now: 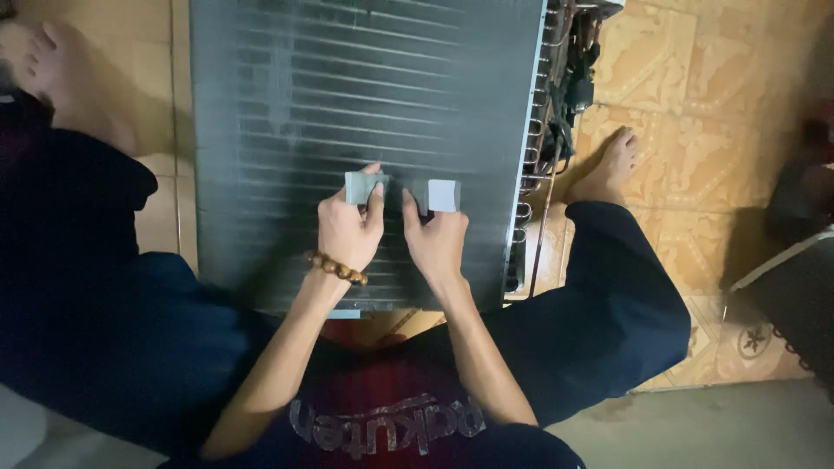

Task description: Straightening the metal fins of an air conditioner condenser or evaporator coil using small plastic cards

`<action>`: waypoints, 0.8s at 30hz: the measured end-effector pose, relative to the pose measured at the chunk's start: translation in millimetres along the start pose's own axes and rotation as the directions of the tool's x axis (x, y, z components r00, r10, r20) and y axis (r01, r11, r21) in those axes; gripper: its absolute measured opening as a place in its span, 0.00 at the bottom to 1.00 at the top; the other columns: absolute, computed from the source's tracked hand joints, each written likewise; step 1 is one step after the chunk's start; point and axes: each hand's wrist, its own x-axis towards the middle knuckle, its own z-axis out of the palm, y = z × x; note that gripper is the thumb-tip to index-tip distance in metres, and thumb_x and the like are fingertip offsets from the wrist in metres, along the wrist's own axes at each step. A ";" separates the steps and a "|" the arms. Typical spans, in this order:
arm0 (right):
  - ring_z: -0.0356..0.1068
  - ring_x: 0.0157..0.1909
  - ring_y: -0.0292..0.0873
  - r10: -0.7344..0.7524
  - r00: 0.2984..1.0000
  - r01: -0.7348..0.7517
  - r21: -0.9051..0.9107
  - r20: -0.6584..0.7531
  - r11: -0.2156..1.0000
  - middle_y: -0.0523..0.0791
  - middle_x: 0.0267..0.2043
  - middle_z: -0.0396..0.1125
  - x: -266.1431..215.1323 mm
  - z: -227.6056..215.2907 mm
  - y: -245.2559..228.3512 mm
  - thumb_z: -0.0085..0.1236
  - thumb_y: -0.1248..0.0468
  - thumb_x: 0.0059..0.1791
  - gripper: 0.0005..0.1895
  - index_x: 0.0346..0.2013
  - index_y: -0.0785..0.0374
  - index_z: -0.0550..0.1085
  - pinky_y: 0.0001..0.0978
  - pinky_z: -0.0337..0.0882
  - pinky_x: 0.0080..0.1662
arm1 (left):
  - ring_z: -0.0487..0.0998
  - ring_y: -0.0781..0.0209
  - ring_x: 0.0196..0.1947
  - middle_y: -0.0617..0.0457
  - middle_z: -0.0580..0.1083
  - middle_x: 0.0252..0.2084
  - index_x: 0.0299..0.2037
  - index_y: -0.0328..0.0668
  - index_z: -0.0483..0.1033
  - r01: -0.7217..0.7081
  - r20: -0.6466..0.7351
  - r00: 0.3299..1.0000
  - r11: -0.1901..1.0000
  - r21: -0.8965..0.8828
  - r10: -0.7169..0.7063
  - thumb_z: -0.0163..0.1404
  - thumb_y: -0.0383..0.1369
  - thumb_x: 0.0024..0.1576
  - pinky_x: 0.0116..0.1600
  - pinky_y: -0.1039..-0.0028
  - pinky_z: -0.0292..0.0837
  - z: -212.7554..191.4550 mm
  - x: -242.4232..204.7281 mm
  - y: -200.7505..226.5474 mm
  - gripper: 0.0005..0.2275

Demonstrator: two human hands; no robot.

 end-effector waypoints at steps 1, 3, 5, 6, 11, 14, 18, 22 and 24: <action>0.59 0.14 0.37 0.001 1.000 -0.001 0.001 -0.003 1.000 0.52 0.11 0.63 -0.8 -1.4 -1.7 0.62 0.63 0.51 0.13 0.29 0.72 0.74 0.33 0.55 0.18 | 0.82 0.32 0.42 0.32 0.79 0.42 0.58 0.40 0.77 -0.002 0.002 1.000 1.000 0.001 0.002 0.50 0.30 0.63 0.38 0.54 0.84 0.3 -0.2 1.0 0.14; 0.60 0.13 0.37 0.006 1.000 -0.006 0.018 -0.002 1.000 0.50 0.11 0.63 -1.6 -3.4 -5.1 0.61 0.63 0.52 0.12 0.30 0.70 0.74 0.33 0.56 0.18 | 0.83 0.34 0.41 0.34 0.79 0.41 0.57 0.39 0.77 0.040 0.005 0.999 0.999 -0.036 -0.040 0.50 0.27 0.64 0.38 0.53 0.85 0.8 -0.1 2.3 0.13; 0.60 0.13 0.37 0.002 1.000 -0.001 0.015 -0.003 1.000 0.50 0.11 0.63 -0.5 -2.7 -2.4 0.61 0.63 0.52 0.12 0.30 0.71 0.74 0.32 0.56 0.18 | 0.83 0.33 0.42 0.34 0.80 0.42 0.57 0.39 0.77 0.025 -0.003 1.000 0.999 -0.029 -0.025 0.50 0.27 0.64 0.38 0.54 0.84 1.0 0.8 2.8 0.13; 0.61 0.13 0.37 -0.002 1.000 0.002 0.011 -0.003 1.000 0.50 0.11 0.63 -0.5 -2.5 -0.6 0.61 0.63 0.52 0.12 0.29 0.71 0.73 0.31 0.55 0.18 | 0.82 0.33 0.42 0.33 0.80 0.42 0.58 0.39 0.77 0.012 -0.010 1.000 1.000 -0.023 -0.013 0.50 0.27 0.63 0.38 0.54 0.84 1.4 0.7 2.7 0.13; 0.60 0.13 0.36 0.003 1.000 -0.004 0.022 0.016 1.000 0.50 0.11 0.63 -2.8 -1.6 -1.8 0.61 0.64 0.52 0.12 0.29 0.71 0.73 0.31 0.56 0.18 | 0.82 0.34 0.43 0.34 0.80 0.42 0.57 0.40 0.77 0.026 -0.016 1.000 0.999 -0.024 -0.026 0.50 0.29 0.64 0.39 0.55 0.84 1.3 -1.7 5.1 0.13; 0.59 0.14 0.35 0.006 1.000 -0.007 0.037 0.027 0.999 0.49 0.11 0.64 -2.3 -1.4 -0.3 0.60 0.63 0.52 0.13 0.29 0.71 0.74 0.31 0.55 0.18 | 0.82 0.34 0.43 0.35 0.80 0.42 0.56 0.40 0.77 0.041 -0.028 0.999 0.999 -0.024 -0.042 0.51 0.28 0.64 0.39 0.55 0.84 2.9 -2.2 6.7 0.12; 0.57 0.13 0.32 -0.005 1.000 0.004 0.036 0.025 0.999 0.47 0.11 0.63 0.6 -1.2 -3.0 0.59 0.65 0.52 0.11 0.30 0.70 0.74 0.30 0.54 0.17 | 0.83 0.36 0.44 0.37 0.80 0.43 0.56 0.41 0.77 0.057 -0.021 0.998 0.998 -0.024 -0.058 0.51 0.29 0.64 0.41 0.55 0.84 2.4 -0.5 4.9 0.12; 0.58 0.12 0.33 -0.024 1.000 0.024 0.027 0.012 0.999 0.49 0.11 0.63 -0.1 -2.1 -5.7 0.59 0.66 0.52 0.10 0.31 0.71 0.74 0.29 0.54 0.17 | 0.82 0.34 0.44 0.35 0.80 0.43 0.57 0.40 0.77 0.052 -0.029 0.998 0.998 -0.017 -0.053 0.51 0.28 0.63 0.41 0.53 0.84 0.8 -1.9 10.0 0.12; 0.55 0.11 0.32 0.002 0.999 -0.003 0.029 0.036 1.000 0.48 0.09 0.61 -1.1 -0.2 0.4 0.60 0.64 0.52 0.11 0.36 0.74 0.74 0.31 0.51 0.17 | 0.82 0.32 0.41 0.34 0.80 0.40 0.55 0.38 0.78 0.035 -0.039 0.999 0.999 -0.014 -0.036 0.51 0.28 0.63 0.38 0.54 0.84 0.9 -0.9 12.0 0.12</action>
